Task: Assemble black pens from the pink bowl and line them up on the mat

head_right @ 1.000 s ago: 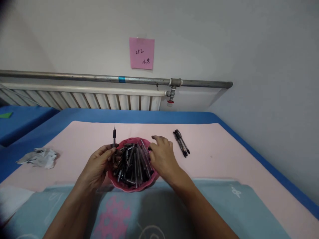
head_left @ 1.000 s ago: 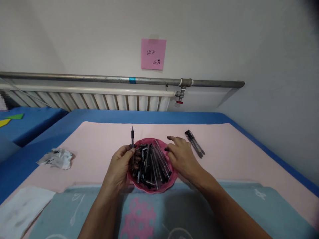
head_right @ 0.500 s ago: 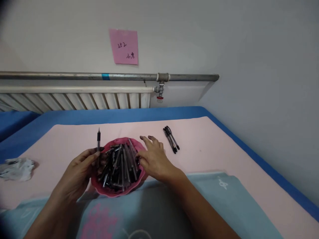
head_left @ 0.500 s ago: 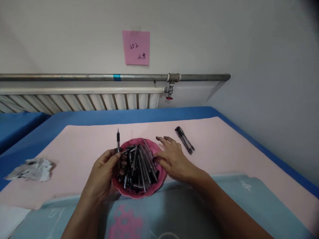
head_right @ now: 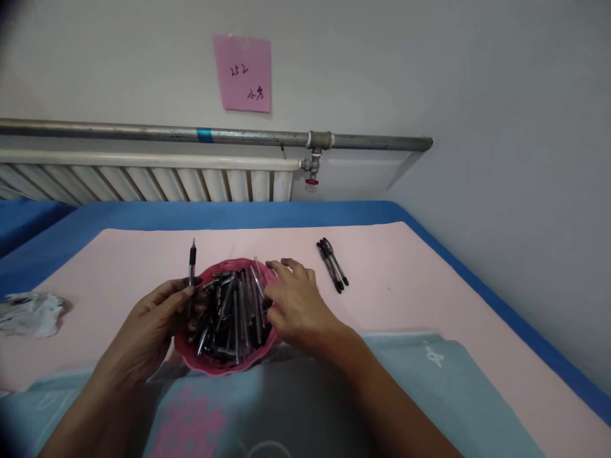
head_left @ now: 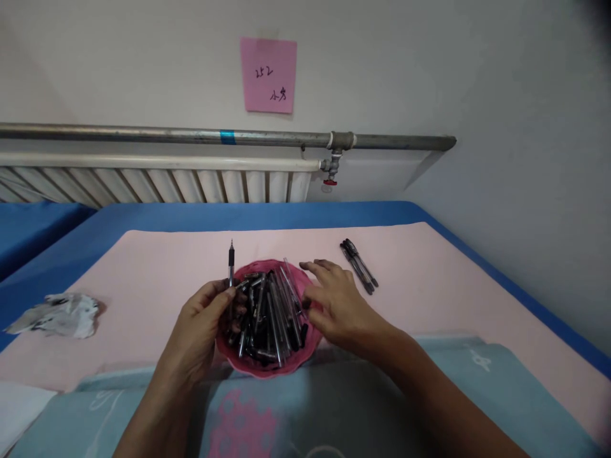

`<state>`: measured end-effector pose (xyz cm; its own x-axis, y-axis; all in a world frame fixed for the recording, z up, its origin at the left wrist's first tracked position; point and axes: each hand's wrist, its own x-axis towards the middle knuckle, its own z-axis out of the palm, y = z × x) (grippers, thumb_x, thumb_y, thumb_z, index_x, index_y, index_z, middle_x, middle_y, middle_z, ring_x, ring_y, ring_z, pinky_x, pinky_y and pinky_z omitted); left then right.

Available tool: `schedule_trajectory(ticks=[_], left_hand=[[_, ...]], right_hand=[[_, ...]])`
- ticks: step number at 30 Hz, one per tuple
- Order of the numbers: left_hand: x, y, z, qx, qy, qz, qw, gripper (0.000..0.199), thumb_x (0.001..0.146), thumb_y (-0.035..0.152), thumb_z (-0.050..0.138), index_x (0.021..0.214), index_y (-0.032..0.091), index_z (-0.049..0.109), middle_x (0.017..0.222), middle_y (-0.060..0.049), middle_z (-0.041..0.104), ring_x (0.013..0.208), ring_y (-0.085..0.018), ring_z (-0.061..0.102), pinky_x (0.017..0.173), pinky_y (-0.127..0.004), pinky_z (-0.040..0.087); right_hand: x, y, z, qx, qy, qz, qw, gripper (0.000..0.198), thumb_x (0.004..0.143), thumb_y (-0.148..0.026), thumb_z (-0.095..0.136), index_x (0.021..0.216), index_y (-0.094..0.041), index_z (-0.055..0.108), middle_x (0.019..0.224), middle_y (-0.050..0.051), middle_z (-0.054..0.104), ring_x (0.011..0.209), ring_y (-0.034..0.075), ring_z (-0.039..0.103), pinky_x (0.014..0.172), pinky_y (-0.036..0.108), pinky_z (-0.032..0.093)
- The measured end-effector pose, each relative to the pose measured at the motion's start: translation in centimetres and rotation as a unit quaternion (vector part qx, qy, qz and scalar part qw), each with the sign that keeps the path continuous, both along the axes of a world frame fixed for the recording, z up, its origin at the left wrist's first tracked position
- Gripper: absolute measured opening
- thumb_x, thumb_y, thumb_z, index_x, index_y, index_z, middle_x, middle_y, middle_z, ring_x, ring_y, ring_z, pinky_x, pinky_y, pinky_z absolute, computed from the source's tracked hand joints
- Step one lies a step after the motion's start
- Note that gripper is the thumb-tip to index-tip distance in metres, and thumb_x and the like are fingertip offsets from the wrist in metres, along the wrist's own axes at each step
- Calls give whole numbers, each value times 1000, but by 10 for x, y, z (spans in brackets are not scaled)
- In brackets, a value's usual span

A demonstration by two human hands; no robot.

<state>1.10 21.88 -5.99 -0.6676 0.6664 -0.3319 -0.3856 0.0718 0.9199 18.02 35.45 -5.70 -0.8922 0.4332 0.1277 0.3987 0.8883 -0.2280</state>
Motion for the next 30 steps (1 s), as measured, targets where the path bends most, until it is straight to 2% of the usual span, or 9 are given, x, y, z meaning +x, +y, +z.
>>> schedule_trajectory(ticks=[3,5,12,19,25,30], left_hand=[[0,0,0,-1,0,3,1000,20,64,28,70,78,16,60,59,0,62,42,-9,51,39,-19,39],[0,0,0,0,1,4,1000,21,65,28,70,78,16,60,58,0,62,42,-9,50,39,-19,39],[0,0,-1,12,2,-7,1000,23,64,29,71,79,15,59,63,1,62,46,-9,52,42,-19,40],[0,0,0,14,2,-12,1000,26,63,29,71,81,15,59,62,1,62,48,-9,52,43,-19,41],[1,0,3,11,1,-8,1000,23,63,28,71,78,15,59,61,1,62,46,-9,52,41,-19,41],[1,1,2,15,0,-6,1000,21,65,27,70,78,15,59,60,0,62,44,-9,52,41,-19,41]], right_hand=[[0,-8,2,-34,-37,50,997,10,71,-19,63,76,-23,70,135,4,46,124,34,33,96,49,28],[-1,-13,-1,-42,-64,57,995,5,69,-23,65,70,-22,71,134,5,48,122,36,34,95,51,29],[-8,-16,-1,-54,-114,47,991,13,69,-30,67,73,-20,73,135,10,47,117,37,37,91,49,30],[-21,-16,5,-59,-178,29,982,17,71,-26,63,80,-19,75,130,12,50,115,39,37,88,52,30],[-15,-11,0,-73,-147,60,985,17,76,-19,57,82,-16,72,130,12,50,115,36,39,89,49,32],[-9,-9,11,-108,-111,50,987,17,79,-12,52,82,-15,69,129,12,51,114,30,42,92,46,32]])
